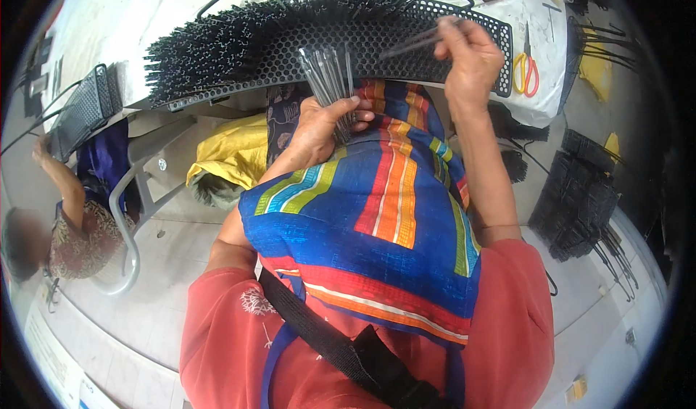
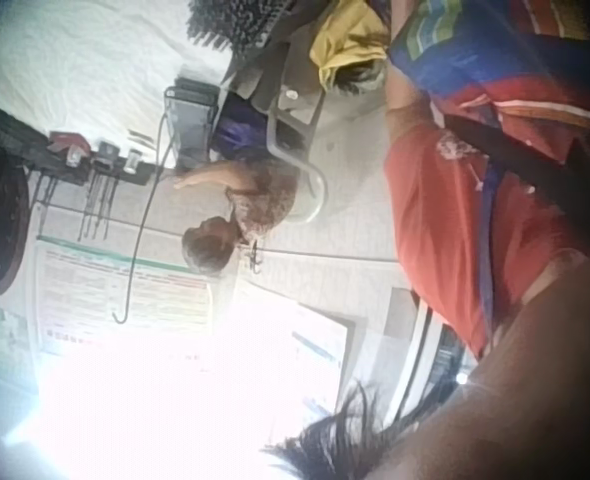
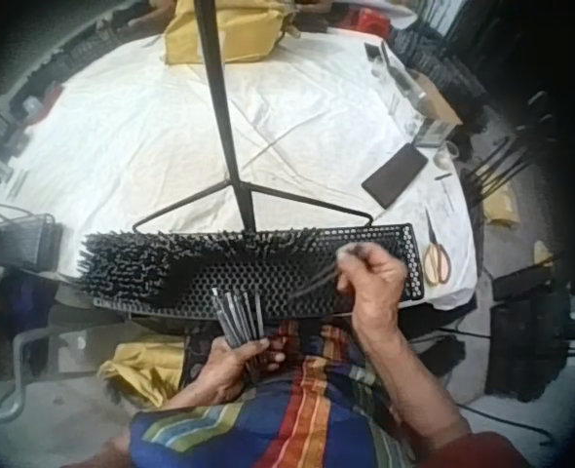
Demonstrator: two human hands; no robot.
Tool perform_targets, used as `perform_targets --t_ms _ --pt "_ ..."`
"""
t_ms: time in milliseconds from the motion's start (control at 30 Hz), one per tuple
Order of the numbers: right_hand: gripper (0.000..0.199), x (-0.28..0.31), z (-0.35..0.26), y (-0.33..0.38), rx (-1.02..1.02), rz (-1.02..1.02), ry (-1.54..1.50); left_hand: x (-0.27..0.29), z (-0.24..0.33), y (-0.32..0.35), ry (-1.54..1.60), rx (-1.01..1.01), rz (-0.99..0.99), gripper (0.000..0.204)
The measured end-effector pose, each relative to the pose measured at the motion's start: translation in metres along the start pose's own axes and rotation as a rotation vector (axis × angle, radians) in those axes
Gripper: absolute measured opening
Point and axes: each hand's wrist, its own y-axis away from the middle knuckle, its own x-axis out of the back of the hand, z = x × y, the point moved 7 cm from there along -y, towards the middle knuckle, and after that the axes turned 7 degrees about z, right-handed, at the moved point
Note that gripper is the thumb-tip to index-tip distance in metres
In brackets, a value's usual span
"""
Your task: The person is manually inserting small metal tubes into a plastic brush base to assemble industrial brushes.
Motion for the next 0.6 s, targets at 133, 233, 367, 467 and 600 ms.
perform_targets --t_ms 133,233,367,467,600 --pt "0.013 0.002 -0.025 -0.019 0.329 0.000 0.015 -0.001 0.009 0.004 0.037 -0.182 -0.041 0.017" --pt "0.012 -0.006 -0.030 -0.018 0.379 0.024 0.133 -0.001 0.003 -0.002 0.009 -0.107 -0.104 0.024" --pt "0.011 -0.006 -0.017 -0.021 0.364 -0.028 0.114 -0.003 0.003 0.001 -0.044 -0.084 -0.056 0.023" --pt "0.010 -0.004 -0.013 -0.021 0.304 0.028 0.084 -0.004 0.008 0.004 -0.052 -0.138 -0.087 0.021" --pt "0.009 -0.022 -0.020 -0.016 0.361 -0.060 0.262 -0.006 0.000 0.000 -0.013 0.000 -0.074 0.018"
